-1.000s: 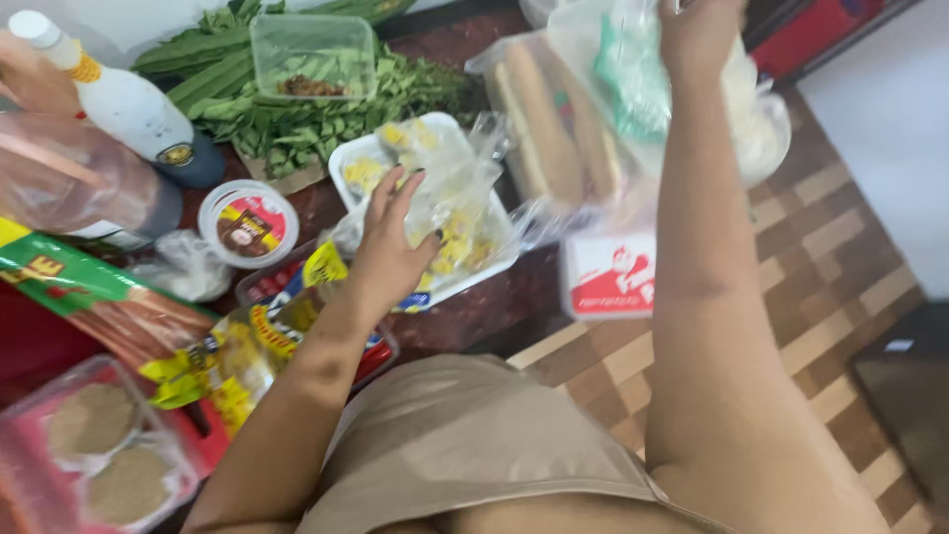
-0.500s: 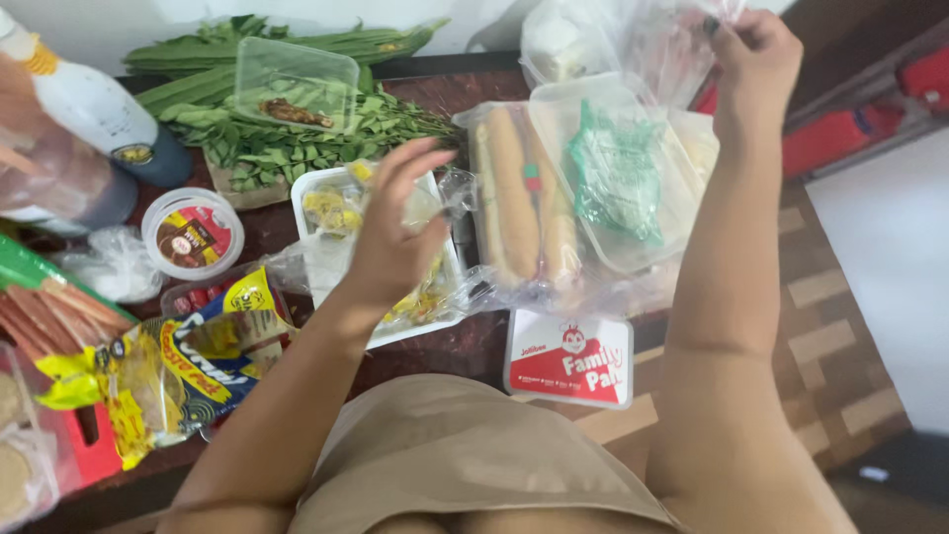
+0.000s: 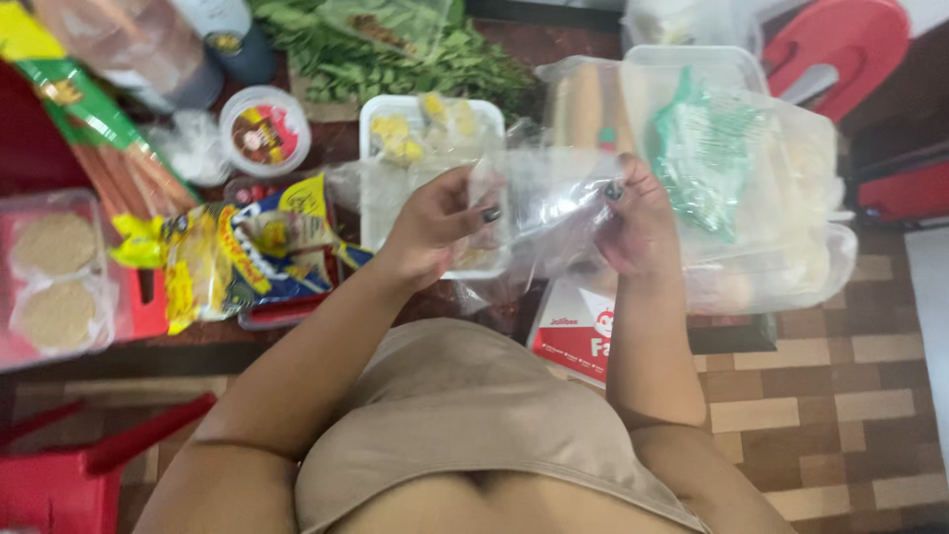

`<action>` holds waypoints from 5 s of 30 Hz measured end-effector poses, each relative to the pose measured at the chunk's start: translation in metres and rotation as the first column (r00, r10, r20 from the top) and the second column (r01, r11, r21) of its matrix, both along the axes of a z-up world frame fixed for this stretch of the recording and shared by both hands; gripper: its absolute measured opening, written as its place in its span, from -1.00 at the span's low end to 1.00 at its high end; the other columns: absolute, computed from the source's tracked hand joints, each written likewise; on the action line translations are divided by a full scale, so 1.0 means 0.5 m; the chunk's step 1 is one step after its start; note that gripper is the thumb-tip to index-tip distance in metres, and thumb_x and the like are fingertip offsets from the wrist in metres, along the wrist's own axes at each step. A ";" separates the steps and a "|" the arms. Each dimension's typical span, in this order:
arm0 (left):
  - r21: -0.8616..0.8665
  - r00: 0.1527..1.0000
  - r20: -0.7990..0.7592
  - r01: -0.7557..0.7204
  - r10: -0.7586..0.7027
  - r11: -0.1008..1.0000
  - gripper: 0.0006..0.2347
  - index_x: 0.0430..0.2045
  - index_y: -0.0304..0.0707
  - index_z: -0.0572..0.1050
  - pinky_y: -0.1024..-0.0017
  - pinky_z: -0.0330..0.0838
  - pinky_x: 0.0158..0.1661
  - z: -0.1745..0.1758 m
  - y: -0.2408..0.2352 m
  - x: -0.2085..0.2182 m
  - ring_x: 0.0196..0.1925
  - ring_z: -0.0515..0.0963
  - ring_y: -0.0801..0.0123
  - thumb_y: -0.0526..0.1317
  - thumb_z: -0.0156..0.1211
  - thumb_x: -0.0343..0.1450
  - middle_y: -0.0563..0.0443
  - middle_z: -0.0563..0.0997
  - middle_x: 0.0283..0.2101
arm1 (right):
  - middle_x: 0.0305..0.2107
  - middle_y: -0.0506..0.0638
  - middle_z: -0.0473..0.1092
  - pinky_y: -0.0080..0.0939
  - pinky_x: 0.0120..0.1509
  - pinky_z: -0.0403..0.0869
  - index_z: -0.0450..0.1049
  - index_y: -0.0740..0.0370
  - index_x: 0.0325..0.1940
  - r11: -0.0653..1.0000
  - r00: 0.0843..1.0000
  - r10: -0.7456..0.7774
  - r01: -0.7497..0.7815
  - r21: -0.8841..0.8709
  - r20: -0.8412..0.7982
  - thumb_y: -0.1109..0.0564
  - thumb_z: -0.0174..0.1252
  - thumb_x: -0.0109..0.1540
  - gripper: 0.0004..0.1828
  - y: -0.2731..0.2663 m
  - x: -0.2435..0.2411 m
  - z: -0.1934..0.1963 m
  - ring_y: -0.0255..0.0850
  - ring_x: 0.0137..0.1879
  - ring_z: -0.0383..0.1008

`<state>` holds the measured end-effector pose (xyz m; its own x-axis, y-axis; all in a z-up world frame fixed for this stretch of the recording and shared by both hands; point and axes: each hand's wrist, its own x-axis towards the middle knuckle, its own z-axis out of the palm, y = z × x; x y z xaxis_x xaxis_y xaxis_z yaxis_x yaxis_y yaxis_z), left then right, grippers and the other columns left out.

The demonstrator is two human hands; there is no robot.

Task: The person packs small yellow snack items from a branded bag into clear plastic bags. They place the filled bags into a white styrofoam tray on a table cluttered with other food items like sausages and bread. The person handles the items one by one, filling multiple bags and arranging them in the tray.

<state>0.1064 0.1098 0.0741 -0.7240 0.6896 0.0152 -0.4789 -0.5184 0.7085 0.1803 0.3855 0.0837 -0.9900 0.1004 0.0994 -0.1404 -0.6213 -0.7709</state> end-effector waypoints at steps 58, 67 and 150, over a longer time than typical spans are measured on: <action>-0.179 0.950 -0.199 -0.277 0.241 0.944 -0.45 0.37 -0.30 0.25 0.69 0.36 -0.30 0.127 -0.478 -0.002 -0.28 0.55 0.64 -0.51 0.12 0.40 -0.10 0.67 -0.10 | 0.31 0.08 0.27 0.04 0.44 0.33 -0.20 -0.02 0.65 0.931 0.933 0.348 -0.356 0.086 0.098 0.14 0.29 0.16 0.10 -0.489 -0.101 -0.217 -0.05 0.42 0.27; 0.017 0.929 -0.091 -0.360 0.360 0.933 -0.55 0.37 -0.30 0.25 0.66 0.36 -0.31 0.073 -0.657 -0.056 -0.32 0.55 0.59 -0.47 0.14 0.54 -0.19 0.66 -0.11 | -0.17 0.10 0.51 0.28 0.28 0.50 0.47 0.28 0.08 0.710 0.765 0.642 -0.570 -0.413 0.050 0.20 0.18 0.29 -0.72 -0.547 -0.078 -0.221 0.02 0.05 0.58; -0.118 0.733 -0.350 -0.652 0.583 0.749 -0.75 -0.33 -0.19 0.39 0.39 0.39 -0.17 -0.113 -0.494 -0.049 -0.24 0.37 0.46 -0.57 0.25 0.35 0.07 0.36 -0.27 | -0.01 0.06 0.37 0.04 0.17 0.50 0.43 0.12 0.00 0.910 0.922 0.386 -0.380 0.169 -0.004 0.53 0.10 0.09 -0.52 -0.617 -0.181 -0.049 0.01 0.16 0.47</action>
